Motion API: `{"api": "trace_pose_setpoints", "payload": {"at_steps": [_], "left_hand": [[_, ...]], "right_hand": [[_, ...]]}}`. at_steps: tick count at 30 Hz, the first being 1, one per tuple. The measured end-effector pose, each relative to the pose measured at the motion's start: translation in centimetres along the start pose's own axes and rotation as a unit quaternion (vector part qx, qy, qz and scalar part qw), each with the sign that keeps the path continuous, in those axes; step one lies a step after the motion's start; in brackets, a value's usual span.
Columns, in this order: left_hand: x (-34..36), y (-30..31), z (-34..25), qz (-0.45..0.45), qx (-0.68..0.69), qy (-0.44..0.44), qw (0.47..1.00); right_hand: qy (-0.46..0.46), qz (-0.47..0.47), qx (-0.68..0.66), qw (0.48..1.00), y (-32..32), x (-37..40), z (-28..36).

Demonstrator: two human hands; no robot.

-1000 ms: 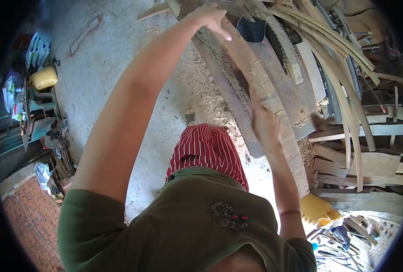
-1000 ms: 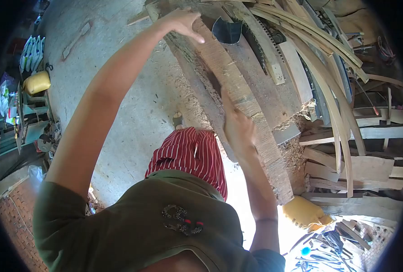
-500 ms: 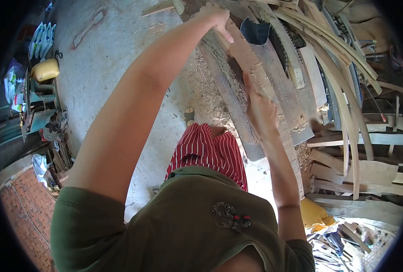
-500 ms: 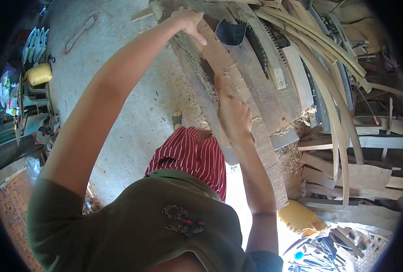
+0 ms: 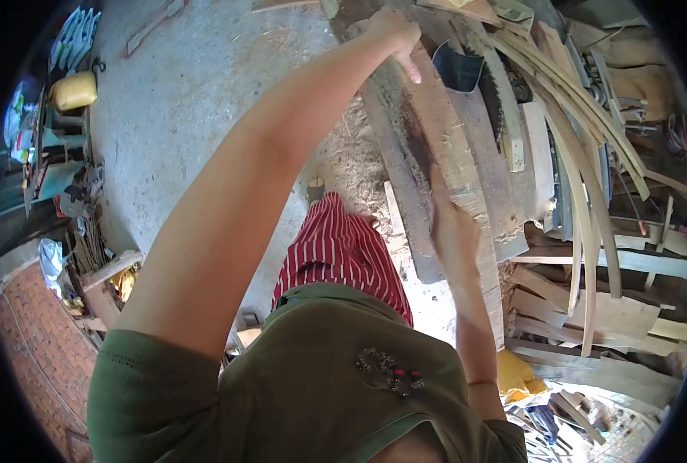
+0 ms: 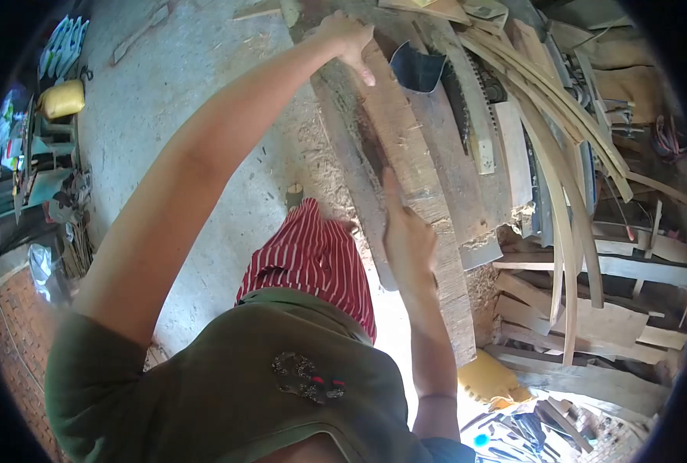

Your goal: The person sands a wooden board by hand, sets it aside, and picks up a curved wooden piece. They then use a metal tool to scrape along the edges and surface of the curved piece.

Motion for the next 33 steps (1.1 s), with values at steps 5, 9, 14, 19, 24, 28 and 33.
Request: {"api": "trace_pose_setpoints", "payload": {"at_steps": [5, 9, 14, 19, 24, 28, 33], "left_hand": [[-0.3, -0.8, 0.0, -0.040, -0.024, 0.001, 0.999], [0.1, 0.1, -0.3, -0.036, -0.020, -0.003, 0.999], [0.0, -1.8, -0.5, -0.032, -0.030, -0.007, 0.999], [-0.3, 0.6, -0.3, -0.048, -0.049, -0.021, 0.997], [-1.2, -0.5, -0.6, -0.026, -0.079, -0.060, 0.995], [-1.4, -0.3, -0.5, -0.048, -0.084, -0.056, 0.994], [-2.0, -0.7, -0.3, -0.051, -0.094, -0.053, 0.993]], "right_hand": [[-0.090, 0.100, 0.017, 0.991, -2.2, -3.9, 2.0], [-0.066, 0.055, 0.040, 0.995, -1.4, -4.2, 2.2], [-0.107, 0.049, -0.012, 0.993, -0.1, -2.0, 1.1], [-0.067, 0.040, 0.074, 0.994, -2.0, -4.5, 3.9], [-0.117, 0.016, 0.006, 0.993, -1.2, -0.6, 2.1], [-0.101, 0.007, 0.056, 0.993, -2.1, -2.3, 3.9], [-0.097, -0.093, 0.018, 0.991, -0.2, 0.4, 2.2]]}}
Point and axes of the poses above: each hand's wrist, its own x-axis away from the middle knuckle, its own y-axis out of the back of the hand, z = x × y, the point moved 9 cm from there along -x, towards the middle knuckle, and after that the axes turned 10 degrees about -z, right-handed, at the moved point
